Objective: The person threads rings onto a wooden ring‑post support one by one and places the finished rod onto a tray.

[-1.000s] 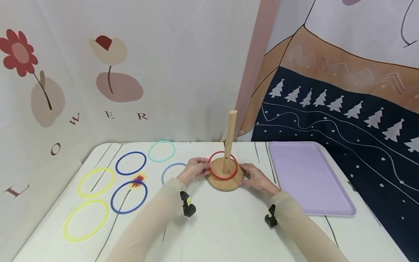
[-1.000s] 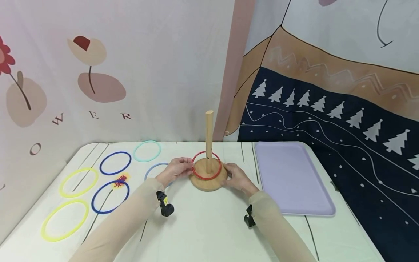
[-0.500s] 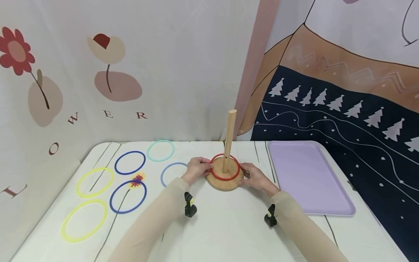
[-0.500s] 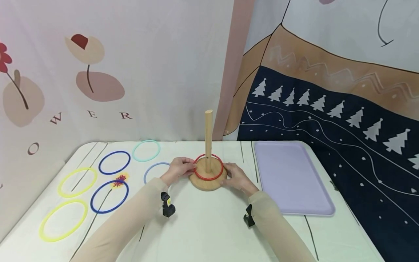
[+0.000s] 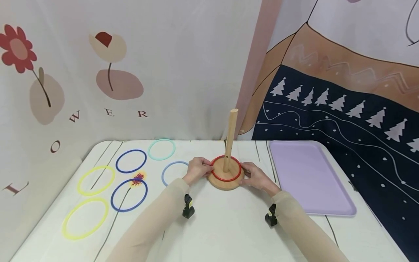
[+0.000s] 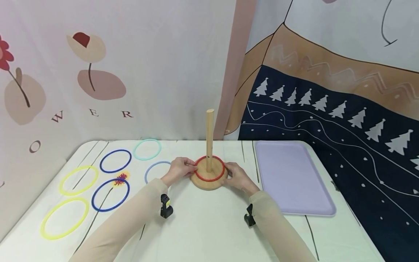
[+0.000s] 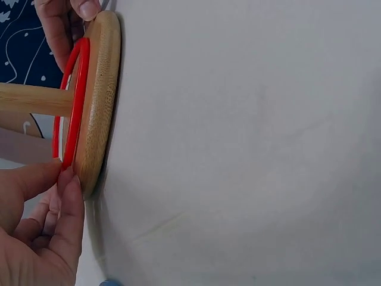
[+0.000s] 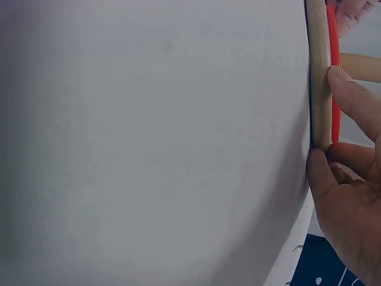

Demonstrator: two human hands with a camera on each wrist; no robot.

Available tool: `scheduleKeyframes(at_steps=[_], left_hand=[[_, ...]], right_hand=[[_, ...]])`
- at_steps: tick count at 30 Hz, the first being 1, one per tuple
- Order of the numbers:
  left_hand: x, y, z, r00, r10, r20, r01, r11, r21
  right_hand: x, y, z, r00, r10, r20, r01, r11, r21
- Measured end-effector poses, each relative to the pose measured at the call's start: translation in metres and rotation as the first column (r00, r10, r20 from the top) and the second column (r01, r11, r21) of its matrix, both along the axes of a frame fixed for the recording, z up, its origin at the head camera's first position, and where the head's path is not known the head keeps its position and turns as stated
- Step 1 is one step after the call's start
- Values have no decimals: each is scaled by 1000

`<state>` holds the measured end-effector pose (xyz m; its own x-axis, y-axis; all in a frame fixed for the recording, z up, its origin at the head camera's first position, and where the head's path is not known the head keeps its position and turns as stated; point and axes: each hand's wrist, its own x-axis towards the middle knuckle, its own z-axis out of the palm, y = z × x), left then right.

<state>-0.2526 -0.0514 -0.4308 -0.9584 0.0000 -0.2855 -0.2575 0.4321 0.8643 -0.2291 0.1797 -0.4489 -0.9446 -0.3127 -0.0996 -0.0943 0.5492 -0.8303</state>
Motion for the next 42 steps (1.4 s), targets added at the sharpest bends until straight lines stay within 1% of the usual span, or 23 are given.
scheduleKeyframes(at_steps=[3,9,14,18,22,26,29,32,35,38,42], left_hand=[[0,0,1,1000,-5,3,5,1000,-23],[1,-1,1,1000,-20,-6,20,999,-29],[0,-11,4,999,-39,-25,38,999,-38],[-3,-34,11,997,-29,-74,25,998,-50],[-7,-68,14,990,-9,-140,-2,997,-83],[-4,-102,15,984,9,-175,-33,990,-134],[0,-121,16,984,6,-177,-38,983,-181],[5,-133,16,982,-10,-186,-33,974,-225],[9,-141,14,979,-26,-202,-30,962,-270],[10,-145,11,980,-33,-194,-28,953,-302],[10,-148,6,986,-37,-163,-19,944,-330]], right_hand=[[0,-1,0,1000,-7,6,7,1000,5],[0,-2,0,1000,-17,12,17,1000,18],[0,-1,0,1000,-16,20,16,1000,12],[-1,-1,1,1000,-12,22,12,1000,-3],[-2,0,2,1000,-3,11,3,1000,6],[-3,1,3,1000,11,-1,-11,1000,7],[-3,3,4,1000,27,-2,-27,999,-18],[-3,4,3,999,47,-9,-48,998,-41],[-2,4,3,999,48,-6,-49,998,-48],[-1,4,2,999,48,-8,-48,998,-41],[0,3,1,999,44,-9,-45,998,-38]])
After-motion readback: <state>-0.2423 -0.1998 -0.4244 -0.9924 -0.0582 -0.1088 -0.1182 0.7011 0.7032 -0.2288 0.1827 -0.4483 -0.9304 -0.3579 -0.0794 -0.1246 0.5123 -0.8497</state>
